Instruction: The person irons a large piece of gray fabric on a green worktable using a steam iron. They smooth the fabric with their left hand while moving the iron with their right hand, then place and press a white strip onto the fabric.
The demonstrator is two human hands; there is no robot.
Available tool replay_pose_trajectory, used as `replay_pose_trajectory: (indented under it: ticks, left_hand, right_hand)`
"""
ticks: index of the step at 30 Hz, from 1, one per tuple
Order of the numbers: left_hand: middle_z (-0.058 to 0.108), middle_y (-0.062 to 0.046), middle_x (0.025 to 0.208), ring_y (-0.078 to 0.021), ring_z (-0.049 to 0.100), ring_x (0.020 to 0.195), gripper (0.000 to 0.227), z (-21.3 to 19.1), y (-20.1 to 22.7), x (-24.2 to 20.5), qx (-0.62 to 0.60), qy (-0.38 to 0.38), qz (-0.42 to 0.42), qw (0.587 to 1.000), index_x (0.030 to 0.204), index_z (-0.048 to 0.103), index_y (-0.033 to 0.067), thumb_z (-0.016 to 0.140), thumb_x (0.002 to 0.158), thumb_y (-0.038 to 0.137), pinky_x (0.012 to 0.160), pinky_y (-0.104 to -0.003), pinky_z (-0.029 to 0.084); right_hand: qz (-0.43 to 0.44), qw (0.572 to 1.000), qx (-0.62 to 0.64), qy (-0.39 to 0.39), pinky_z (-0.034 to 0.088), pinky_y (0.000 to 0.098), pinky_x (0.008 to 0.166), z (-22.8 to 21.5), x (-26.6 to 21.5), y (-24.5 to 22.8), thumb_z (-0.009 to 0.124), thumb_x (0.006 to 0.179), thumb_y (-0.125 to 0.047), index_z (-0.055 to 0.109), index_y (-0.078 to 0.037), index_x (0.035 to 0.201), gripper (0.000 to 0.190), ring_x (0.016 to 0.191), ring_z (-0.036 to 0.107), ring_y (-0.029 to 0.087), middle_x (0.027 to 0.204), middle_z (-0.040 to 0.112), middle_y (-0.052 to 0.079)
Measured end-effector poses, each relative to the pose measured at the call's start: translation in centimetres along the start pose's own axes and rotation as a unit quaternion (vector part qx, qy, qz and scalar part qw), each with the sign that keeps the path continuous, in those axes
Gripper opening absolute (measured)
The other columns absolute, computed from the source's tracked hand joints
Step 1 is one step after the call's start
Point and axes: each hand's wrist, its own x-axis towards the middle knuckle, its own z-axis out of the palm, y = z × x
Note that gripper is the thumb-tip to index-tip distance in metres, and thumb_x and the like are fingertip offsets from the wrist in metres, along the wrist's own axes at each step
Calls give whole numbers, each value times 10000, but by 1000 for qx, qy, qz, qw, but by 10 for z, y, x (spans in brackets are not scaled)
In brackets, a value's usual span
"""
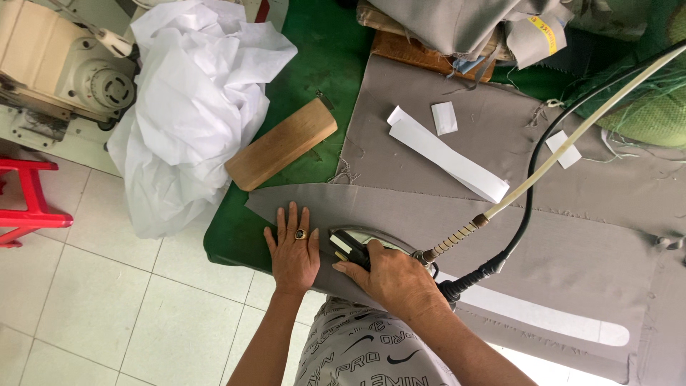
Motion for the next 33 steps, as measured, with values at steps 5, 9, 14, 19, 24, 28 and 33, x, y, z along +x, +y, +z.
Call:
replay_pose_trajectory:
  ticks: [5,9,14,19,24,28,33]
  left_hand:
    - [312,-85,1690,-353,212,1578,566,-1,0,1,-2,4,9,1000,1559,457,150,301,1099,440,1180,-707,183]
    - [307,-78,1694,-339,202,1582,572,0,-1,1,-1,2,3,1000,1568,440,156,283,1098,442,1202,-671,160]
    - [312,-99,1687,-357,208,1577,578,-1,-2,0,-11,6,14,1000,1565,443,135,300,1100,447,1196,-681,176]
    - [313,-93,1688,-352,215,1577,581,1,-3,0,-9,10,12,1000,1562,450,138,306,1097,455,1195,-679,180]
    - [275,-76,1702,-332,167,1588,590,1,-4,0,-17,-7,4,1000,1582,416,153,286,1098,465,1213,-668,136]
    - [326,-87,1683,-350,223,1576,581,-2,-2,-1,-13,18,17,1000,1560,461,146,309,1099,463,1189,-689,191]
    - [194,-79,1732,-352,149,1584,598,4,-7,-1,-4,-49,-2,999,1614,350,202,237,1112,506,1207,-676,104]
  right_hand:
    - [-13,1000,8,9,575,551,794,4,2,3,472,909,-804,548,-104,1081,724,928,697,425,935,727,165]
    - [-17,1000,-10,16,585,544,755,7,3,4,462,906,-811,540,-111,1086,727,883,705,419,903,723,157]
    - [19,999,-1,-27,553,565,873,-4,0,-4,410,899,-823,530,-127,1153,751,1016,670,447,1009,716,182]
    - [15,1000,4,-25,559,559,883,-6,-1,-6,422,897,-819,539,-122,1154,752,1040,671,445,1037,712,191]
    - [24,999,8,-38,553,538,892,-7,-2,-8,418,901,-815,538,-117,1146,749,1032,676,420,1041,718,177]
    - [4,1000,11,-7,562,563,837,2,2,0,453,895,-811,548,-108,1102,738,979,683,441,978,722,186]
    - [-52,997,22,50,600,482,761,-1,-1,6,570,934,-725,665,-79,1026,660,897,760,385,855,746,190]
